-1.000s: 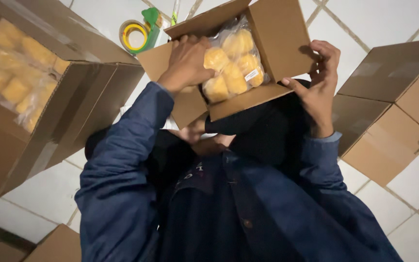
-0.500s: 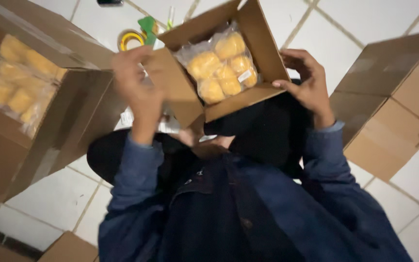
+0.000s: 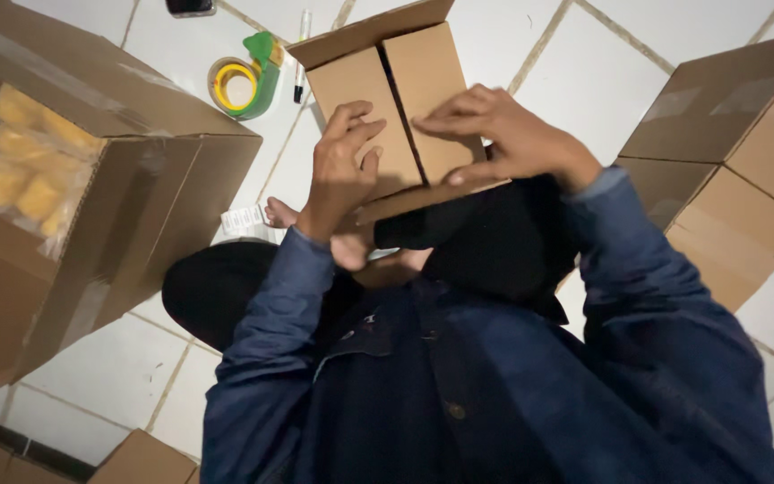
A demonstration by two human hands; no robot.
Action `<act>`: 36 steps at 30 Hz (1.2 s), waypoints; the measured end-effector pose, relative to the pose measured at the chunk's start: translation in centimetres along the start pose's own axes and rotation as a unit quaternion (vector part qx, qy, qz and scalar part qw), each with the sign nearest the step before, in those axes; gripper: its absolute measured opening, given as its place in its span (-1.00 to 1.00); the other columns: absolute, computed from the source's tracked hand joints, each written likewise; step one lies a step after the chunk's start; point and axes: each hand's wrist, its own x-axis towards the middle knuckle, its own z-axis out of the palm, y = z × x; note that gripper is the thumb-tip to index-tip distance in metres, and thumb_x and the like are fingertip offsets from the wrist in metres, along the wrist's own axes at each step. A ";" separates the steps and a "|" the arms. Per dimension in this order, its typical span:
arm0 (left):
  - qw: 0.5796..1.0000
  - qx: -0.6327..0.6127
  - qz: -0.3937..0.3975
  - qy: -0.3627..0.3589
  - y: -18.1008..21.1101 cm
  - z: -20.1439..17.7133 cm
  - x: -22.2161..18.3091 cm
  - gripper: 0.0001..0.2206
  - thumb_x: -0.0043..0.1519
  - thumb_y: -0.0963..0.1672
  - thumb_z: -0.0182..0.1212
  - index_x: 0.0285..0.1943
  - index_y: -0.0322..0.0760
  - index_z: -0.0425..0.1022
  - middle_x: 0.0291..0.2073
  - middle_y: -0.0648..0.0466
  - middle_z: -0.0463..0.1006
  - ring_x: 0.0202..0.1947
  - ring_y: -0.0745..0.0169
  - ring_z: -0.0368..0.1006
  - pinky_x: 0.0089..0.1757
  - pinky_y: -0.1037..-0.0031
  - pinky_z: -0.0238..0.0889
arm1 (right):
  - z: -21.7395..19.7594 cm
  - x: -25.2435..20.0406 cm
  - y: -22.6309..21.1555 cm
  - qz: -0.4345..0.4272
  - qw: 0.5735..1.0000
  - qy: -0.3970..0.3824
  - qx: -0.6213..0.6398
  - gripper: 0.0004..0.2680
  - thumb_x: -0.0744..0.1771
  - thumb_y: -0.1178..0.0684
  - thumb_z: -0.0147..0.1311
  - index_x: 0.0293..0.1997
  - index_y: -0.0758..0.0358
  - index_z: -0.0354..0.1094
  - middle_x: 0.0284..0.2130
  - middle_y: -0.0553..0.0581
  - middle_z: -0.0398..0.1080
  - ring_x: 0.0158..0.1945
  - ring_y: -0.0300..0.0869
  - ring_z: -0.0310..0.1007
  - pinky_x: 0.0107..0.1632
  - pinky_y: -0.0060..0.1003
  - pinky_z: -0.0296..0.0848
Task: The person places several plastic-wrapped food packages from a large box into a smaller box, seals the smaller box with tape, and writes a label on it with a marker.
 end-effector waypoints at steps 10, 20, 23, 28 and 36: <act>0.966 0.199 0.124 0.108 2.0 -3.3 7.1 -0.67 0.24 -0.22 0.18 0.20 -0.43 0.56 0.04 -0.14 0.50 0.05 -0.16 0.38 0.03 0.11 0.28 | 3.2 3.1 0.4 -0.031 0.973 -0.061 -0.222 -0.49 0.30 -0.23 0.03 0.47 -0.21 0.14 0.53 0.01 -0.08 0.26 0.16 0.11 0.32 0.15 0.04; 0.986 0.123 -0.020 -0.108 -0.4 -2.2 8.8 -0.92 0.09 -0.21 0.33 -0.28 -0.20 0.68 -0.39 -0.02 0.64 -0.34 -0.04 0.56 -0.22 0.23 0.42 | 3.6 2.9 1.1 0.037 0.982 -0.101 -0.153 -0.50 0.31 -0.19 0.08 0.47 -0.20 0.13 0.44 0.09 0.04 0.48 0.21 -0.17 0.37 0.22 -0.18; 0.981 0.167 0.018 -0.095 -0.4 -1.2 8.3 -0.84 -0.08 -0.23 0.43 -0.33 -0.19 0.69 -0.27 -0.03 0.60 -0.16 -0.11 0.48 -0.13 0.20 0.36 | 1.3 2.1 0.7 0.025 0.992 -0.069 0.102 -0.60 0.36 -0.02 0.09 0.40 0.06 0.23 0.38 0.24 0.22 0.44 0.12 0.12 0.41 0.06 0.01; 0.977 0.196 0.076 -0.039 -0.4 -0.9 6.6 -0.73 -0.13 -0.24 0.43 -0.22 -0.25 0.63 -0.09 -0.06 0.45 -0.01 -0.19 0.34 -0.10 0.11 0.22 | 0.2 -4.9 -1.4 0.088 0.927 0.101 0.351 -0.74 0.42 0.10 0.00 0.25 0.32 0.39 0.14 0.20 0.49 0.23 -0.06 0.49 0.32 -0.19 0.40; 0.952 0.118 0.278 -0.056 2.6 0.7 3.7 -0.82 0.13 -0.19 0.27 -0.10 -0.28 0.60 -0.06 0.02 0.54 0.09 -0.06 0.39 0.07 0.24 0.14 | 2.1 -7.6 -4.2 0.171 0.941 0.121 0.268 -0.78 0.41 0.15 -0.02 0.17 0.36 0.42 -0.01 0.19 0.57 0.12 -0.11 0.55 0.22 -0.24 0.44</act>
